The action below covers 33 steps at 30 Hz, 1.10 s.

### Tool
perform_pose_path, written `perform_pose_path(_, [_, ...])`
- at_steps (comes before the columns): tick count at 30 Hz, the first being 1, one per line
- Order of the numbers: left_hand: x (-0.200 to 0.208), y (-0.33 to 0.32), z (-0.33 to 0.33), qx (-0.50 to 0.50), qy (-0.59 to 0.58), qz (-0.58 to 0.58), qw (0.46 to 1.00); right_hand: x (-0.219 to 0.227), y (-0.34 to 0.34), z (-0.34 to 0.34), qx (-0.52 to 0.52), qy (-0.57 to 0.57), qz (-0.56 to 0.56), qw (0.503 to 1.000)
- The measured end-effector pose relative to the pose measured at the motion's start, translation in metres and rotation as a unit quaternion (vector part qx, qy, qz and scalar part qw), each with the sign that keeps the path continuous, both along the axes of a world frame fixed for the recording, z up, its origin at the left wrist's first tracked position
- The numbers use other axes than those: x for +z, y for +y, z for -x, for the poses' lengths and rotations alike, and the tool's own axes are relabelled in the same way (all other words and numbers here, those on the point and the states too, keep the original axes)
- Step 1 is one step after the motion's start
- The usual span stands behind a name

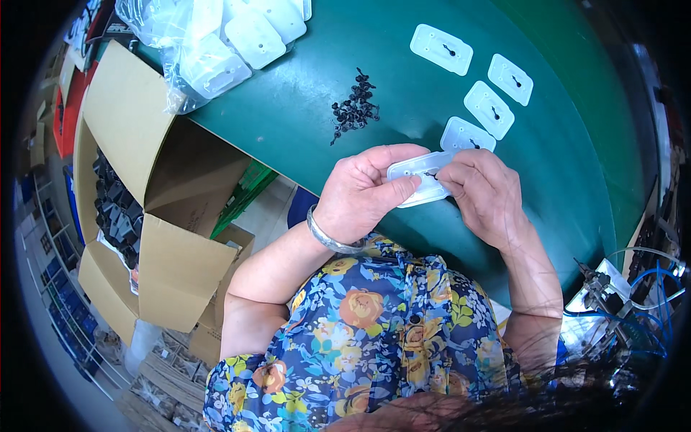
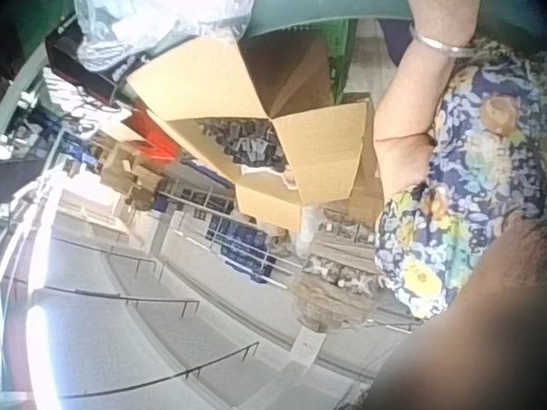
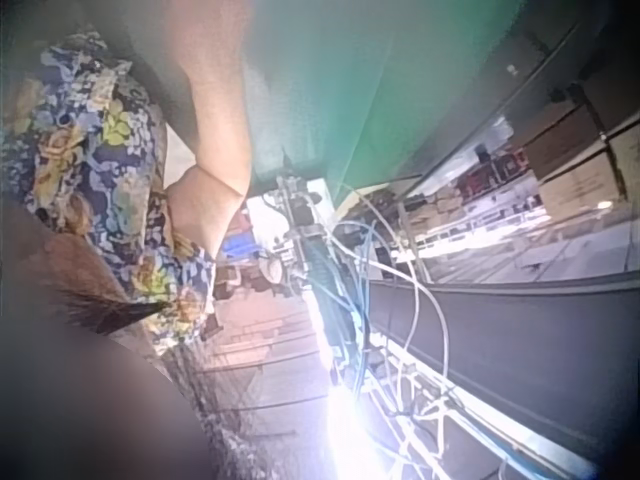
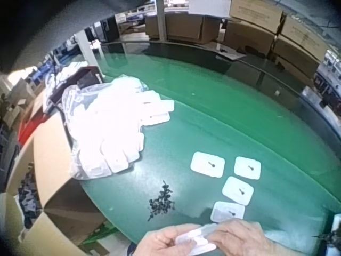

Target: The person inserts small black components into white plastic casings by hand. They then use a handheld pneumatic tool to secure the components into the casings. The person handles the items one at a time, placing the finished units on the table.

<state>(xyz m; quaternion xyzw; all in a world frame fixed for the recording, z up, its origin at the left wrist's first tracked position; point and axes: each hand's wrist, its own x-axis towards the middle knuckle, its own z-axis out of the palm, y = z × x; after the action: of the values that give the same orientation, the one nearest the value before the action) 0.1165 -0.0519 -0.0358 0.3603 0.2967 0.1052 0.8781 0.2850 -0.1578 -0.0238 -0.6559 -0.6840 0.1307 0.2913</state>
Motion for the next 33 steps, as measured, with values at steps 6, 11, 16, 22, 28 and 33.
perform_pose_path(6, [-0.006,-0.002,0.0,-0.021,-0.006,-0.013,1.0,-0.001,-0.003,-0.003,0.018,0.001,0.014,1.0])
perform_pose_path(11, [-0.004,-0.006,-0.001,-0.017,0.011,-0.063,0.998,0.004,-0.002,-0.001,0.027,-0.04,0.035,0.998])
perform_pose_path(16, [0.0,-0.008,-0.003,-0.014,0.05,-0.166,0.985,0.007,-0.005,0.0,0.031,-0.044,0.015,0.998])
perform_pose_path(22, [0.008,0.002,-0.007,-0.025,0.077,-0.27,0.959,-0.003,-0.002,0.013,-0.044,0.088,-0.015,0.995])
perform_pose_path(28, [0.011,0.043,-0.033,-0.08,0.125,-0.384,0.911,-0.009,0.027,0.003,-0.087,-0.008,0.003,0.996])
perform_pose_path(33, [0.022,0.123,-0.022,0.078,0.209,-0.817,0.532,-0.02,0.048,-0.005,-0.161,-0.109,0.03,0.98])
